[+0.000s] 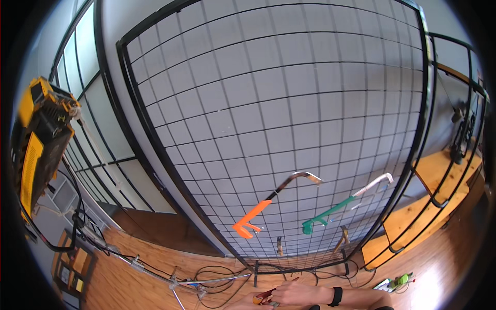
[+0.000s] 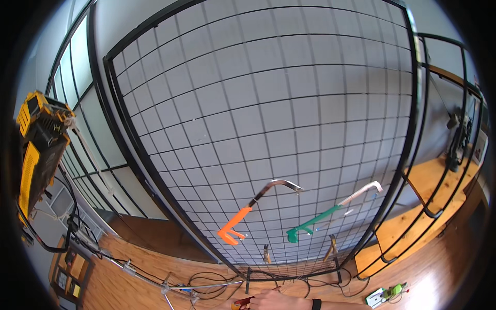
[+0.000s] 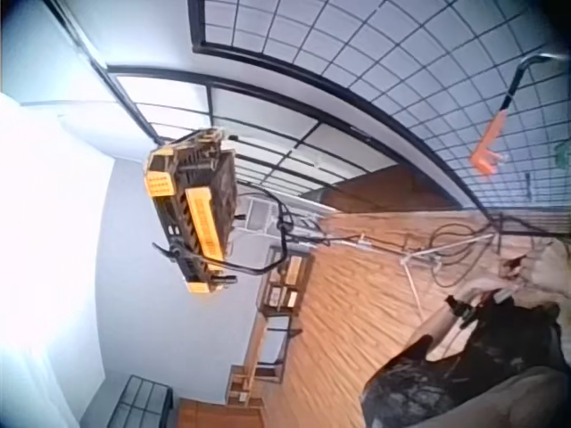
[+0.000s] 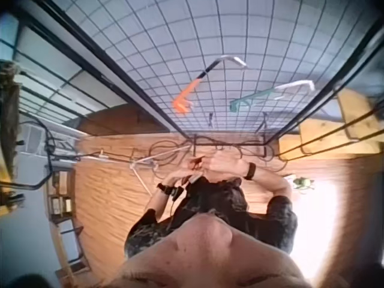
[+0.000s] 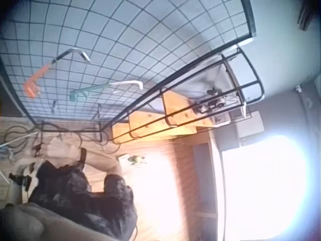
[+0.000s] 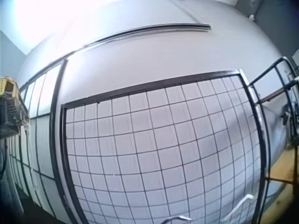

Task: The recorder is hanging various tools, such as pliers and hammers, on a metal grid wall.

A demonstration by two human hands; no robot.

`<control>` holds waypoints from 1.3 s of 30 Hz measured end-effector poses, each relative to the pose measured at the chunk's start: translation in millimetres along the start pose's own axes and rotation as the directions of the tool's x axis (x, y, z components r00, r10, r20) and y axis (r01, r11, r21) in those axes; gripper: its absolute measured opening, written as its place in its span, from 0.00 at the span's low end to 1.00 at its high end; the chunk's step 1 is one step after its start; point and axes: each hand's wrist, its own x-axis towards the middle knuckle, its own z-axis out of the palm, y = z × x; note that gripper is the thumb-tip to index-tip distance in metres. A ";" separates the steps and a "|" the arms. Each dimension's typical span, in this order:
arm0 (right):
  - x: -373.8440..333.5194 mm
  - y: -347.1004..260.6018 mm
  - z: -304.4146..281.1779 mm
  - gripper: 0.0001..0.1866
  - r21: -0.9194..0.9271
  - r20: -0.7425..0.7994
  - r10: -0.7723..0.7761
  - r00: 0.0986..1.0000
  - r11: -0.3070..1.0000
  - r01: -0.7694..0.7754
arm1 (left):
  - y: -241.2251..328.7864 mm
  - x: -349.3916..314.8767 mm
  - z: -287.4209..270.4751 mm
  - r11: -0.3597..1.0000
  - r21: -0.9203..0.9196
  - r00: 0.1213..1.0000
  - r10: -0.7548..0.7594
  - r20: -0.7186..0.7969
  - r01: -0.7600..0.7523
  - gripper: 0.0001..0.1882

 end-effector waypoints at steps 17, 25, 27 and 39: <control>151.8 92.5 -200.7 0.14 0.767 -0.515 0.727 0.454 0.627 -0.133 | 94.1 -60.7 -206.3 0.973 0.157 0.944 -0.115 -0.311 0.170 0.11; 180.9 117.3 -241.2 0.12 0.837 -0.511 0.759 0.404 0.547 0.031 | 78.7 -125.6 -242.9 0.993 -0.077 0.830 0.032 -0.556 -0.089 0.20; 180.5 119.6 -242.4 0.11 0.854 -0.486 0.774 0.406 0.519 0.034 | 71.5 -140.1 -249.0 0.965 -0.200 0.808 0.022 -0.589 -0.172 0.23; 172.7 139.7 -239.6 0.11 0.865 -0.468 0.770 0.433 0.500 0.046 | 52.7 -139.5 -264.2 0.845 -0.329 0.802 0.180 -0.569 -0.423 0.17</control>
